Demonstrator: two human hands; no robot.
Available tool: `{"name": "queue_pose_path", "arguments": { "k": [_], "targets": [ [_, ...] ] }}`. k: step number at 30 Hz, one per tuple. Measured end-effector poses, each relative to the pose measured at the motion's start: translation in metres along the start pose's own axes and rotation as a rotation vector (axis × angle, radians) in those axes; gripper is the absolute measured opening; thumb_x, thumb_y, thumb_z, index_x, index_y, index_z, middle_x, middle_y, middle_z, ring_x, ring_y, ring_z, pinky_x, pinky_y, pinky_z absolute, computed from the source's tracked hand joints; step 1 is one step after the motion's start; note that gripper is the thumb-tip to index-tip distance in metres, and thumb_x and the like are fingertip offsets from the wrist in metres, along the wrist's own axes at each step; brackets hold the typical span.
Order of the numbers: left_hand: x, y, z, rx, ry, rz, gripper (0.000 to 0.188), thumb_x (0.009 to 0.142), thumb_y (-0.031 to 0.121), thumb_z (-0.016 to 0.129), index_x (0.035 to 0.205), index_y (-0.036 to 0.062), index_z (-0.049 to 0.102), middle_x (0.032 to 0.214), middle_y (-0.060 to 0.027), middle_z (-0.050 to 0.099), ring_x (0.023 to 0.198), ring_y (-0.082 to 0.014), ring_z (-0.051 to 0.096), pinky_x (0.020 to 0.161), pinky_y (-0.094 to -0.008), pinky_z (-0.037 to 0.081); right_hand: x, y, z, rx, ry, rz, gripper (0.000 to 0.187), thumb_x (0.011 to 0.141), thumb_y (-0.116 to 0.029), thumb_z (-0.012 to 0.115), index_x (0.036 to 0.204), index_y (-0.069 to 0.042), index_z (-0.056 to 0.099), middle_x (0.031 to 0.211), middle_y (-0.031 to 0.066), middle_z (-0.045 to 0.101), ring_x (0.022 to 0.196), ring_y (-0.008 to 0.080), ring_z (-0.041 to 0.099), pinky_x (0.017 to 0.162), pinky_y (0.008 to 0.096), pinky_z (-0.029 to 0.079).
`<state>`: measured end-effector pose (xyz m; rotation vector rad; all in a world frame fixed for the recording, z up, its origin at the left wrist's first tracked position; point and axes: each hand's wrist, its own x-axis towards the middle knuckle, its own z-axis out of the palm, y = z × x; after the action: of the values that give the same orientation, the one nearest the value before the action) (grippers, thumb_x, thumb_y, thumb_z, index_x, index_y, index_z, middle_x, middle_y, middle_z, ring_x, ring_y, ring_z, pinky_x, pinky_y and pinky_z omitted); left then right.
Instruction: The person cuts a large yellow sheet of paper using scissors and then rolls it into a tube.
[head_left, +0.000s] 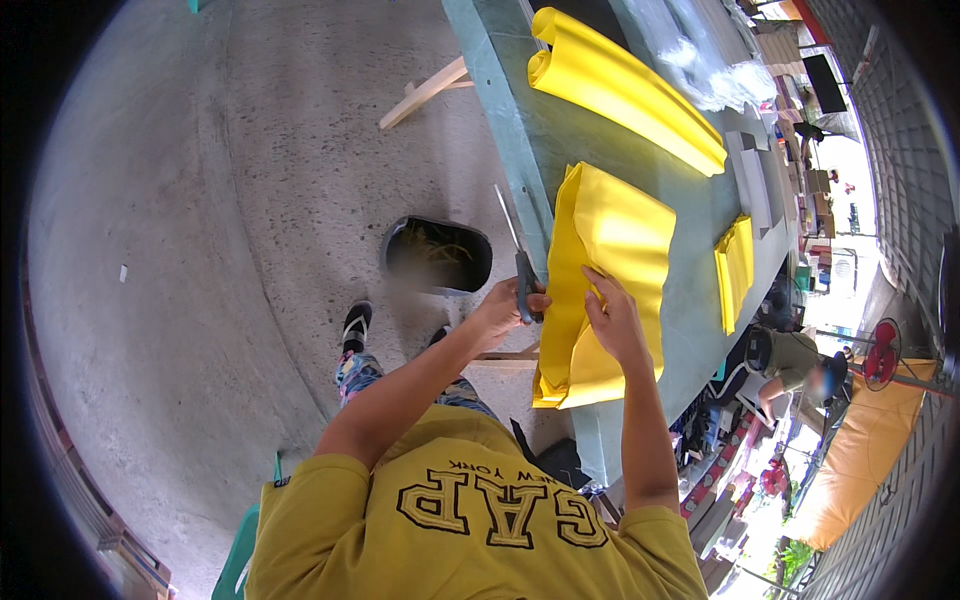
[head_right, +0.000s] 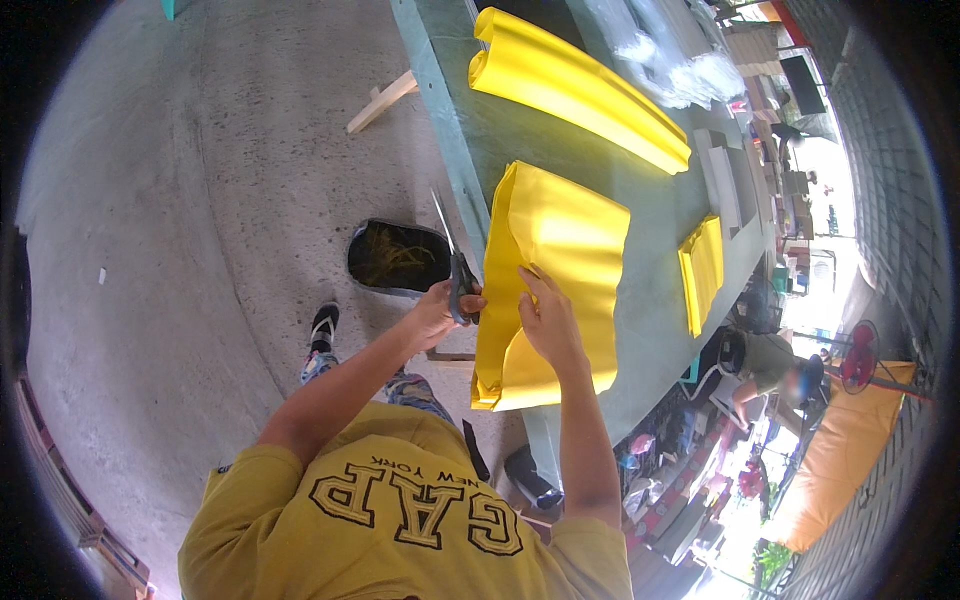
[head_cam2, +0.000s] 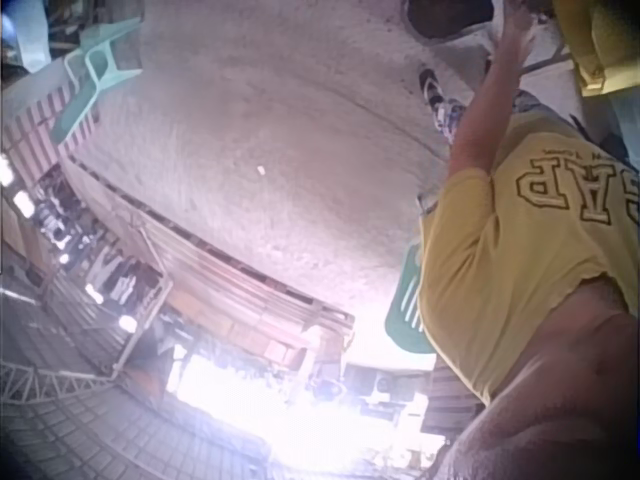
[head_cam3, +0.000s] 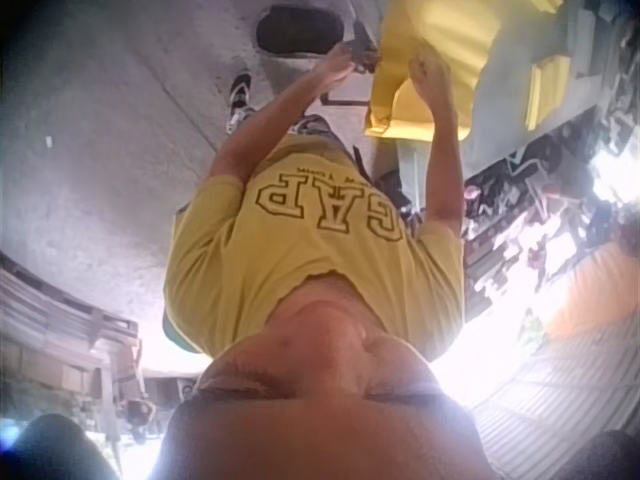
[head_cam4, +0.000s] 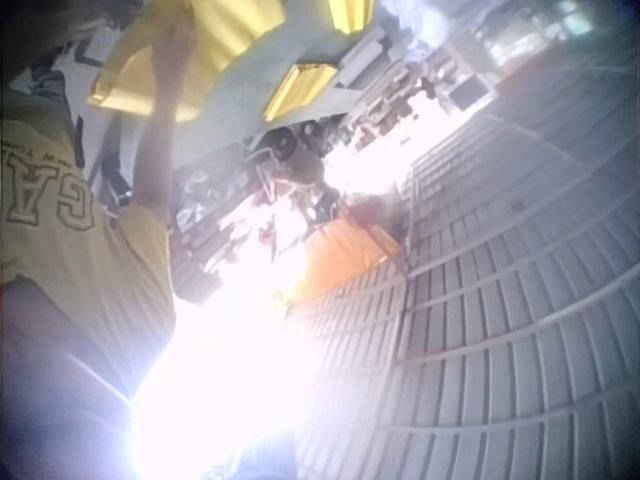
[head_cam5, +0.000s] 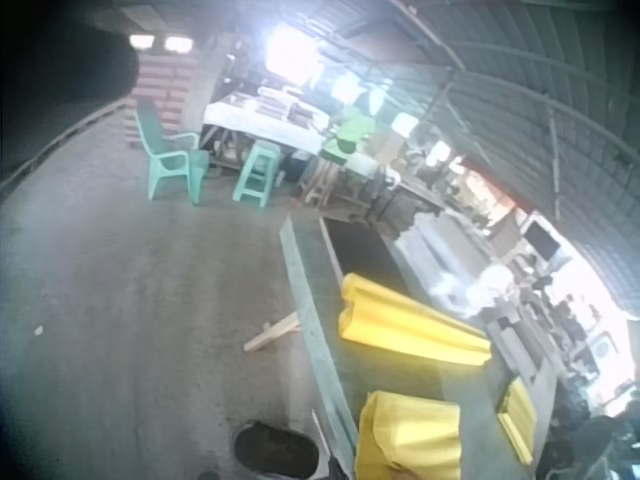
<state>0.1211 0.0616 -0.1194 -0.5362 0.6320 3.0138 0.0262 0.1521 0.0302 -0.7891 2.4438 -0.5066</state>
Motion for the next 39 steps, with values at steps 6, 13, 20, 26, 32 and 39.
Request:
{"name": "queue_pose_path", "arguments": {
  "k": [6,13,20,26,32,39],
  "targets": [
    [0.001,0.003,0.008,-0.061,-0.016,0.026,0.03,0.064,0.014,0.08,0.084,0.0055,0.06,0.075,-0.0015,0.059,0.069,-0.0118,0.055,0.065,-0.0232,0.042,0.003,0.025,-0.009,0.027,0.001,-0.126,0.04,0.081,-0.011,0.058,0.118,0.002,0.05,0.121,0.0205,0.05,0.112,0.0337,0.049,0.093,0.0353,0.04],
    [0.004,0.001,0.006,-0.108,-0.107,0.024,0.027,0.064,0.007,0.078,0.083,0.0043,0.06,0.076,-0.002,0.06,0.07,-0.012,0.057,0.067,-0.0231,0.044,-0.004,-0.004,0.01,-0.249,0.098,-0.093,0.087,0.059,-0.033,0.08,0.126,0.005,0.04,0.124,0.0223,0.044,0.117,0.0337,0.043,0.097,0.037,0.036],
    [0.004,0.001,0.006,-0.074,-0.052,0.047,0.023,0.066,0.005,0.075,0.082,0.0028,0.059,0.069,-0.0034,0.059,0.063,-0.0128,0.056,0.06,-0.0228,0.044,-0.001,0.009,0.013,-0.214,0.129,-0.137,0.075,0.065,-0.01,0.066,0.132,0.0,0.033,0.13,0.0219,0.038,0.119,0.0348,0.04,0.1,0.0355,0.034],
    [0.005,0.0,-0.001,-0.14,0.05,0.05,0.023,0.069,0.006,0.073,0.086,0.0027,0.056,0.068,-0.0042,0.058,0.06,-0.0136,0.056,0.054,-0.0219,0.043,-0.001,0.019,0.01,-0.079,0.051,-0.077,0.066,0.069,-0.006,0.056,0.131,-0.001,0.035,0.13,0.0232,0.037,0.119,0.0356,0.04,0.099,0.0355,0.034],
    [0.005,0.019,0.011,0.066,0.069,0.15,0.021,0.073,0.009,0.071,0.087,0.0024,0.056,0.071,-0.0032,0.058,0.062,-0.0117,0.057,0.054,-0.021,0.043,-0.005,0.015,0.029,-0.217,0.122,-0.118,0.06,0.073,-0.018,0.063,0.126,0.001,0.041,0.13,0.0238,0.036,0.117,0.0389,0.041,0.095,0.0399,0.038],
    [-0.004,0.036,0.017,0.129,-0.009,0.16,0.023,0.075,0.011,0.07,0.092,0.0009,0.057,0.077,-0.0047,0.06,0.066,-0.0111,0.057,0.061,-0.0227,0.044,0.001,0.016,0.015,-0.165,0.182,-0.082,0.074,0.065,-0.026,0.074,0.125,0.003,0.042,0.124,0.022,0.044,0.112,0.0349,0.047,0.095,0.0374,0.038]
  ]
}}
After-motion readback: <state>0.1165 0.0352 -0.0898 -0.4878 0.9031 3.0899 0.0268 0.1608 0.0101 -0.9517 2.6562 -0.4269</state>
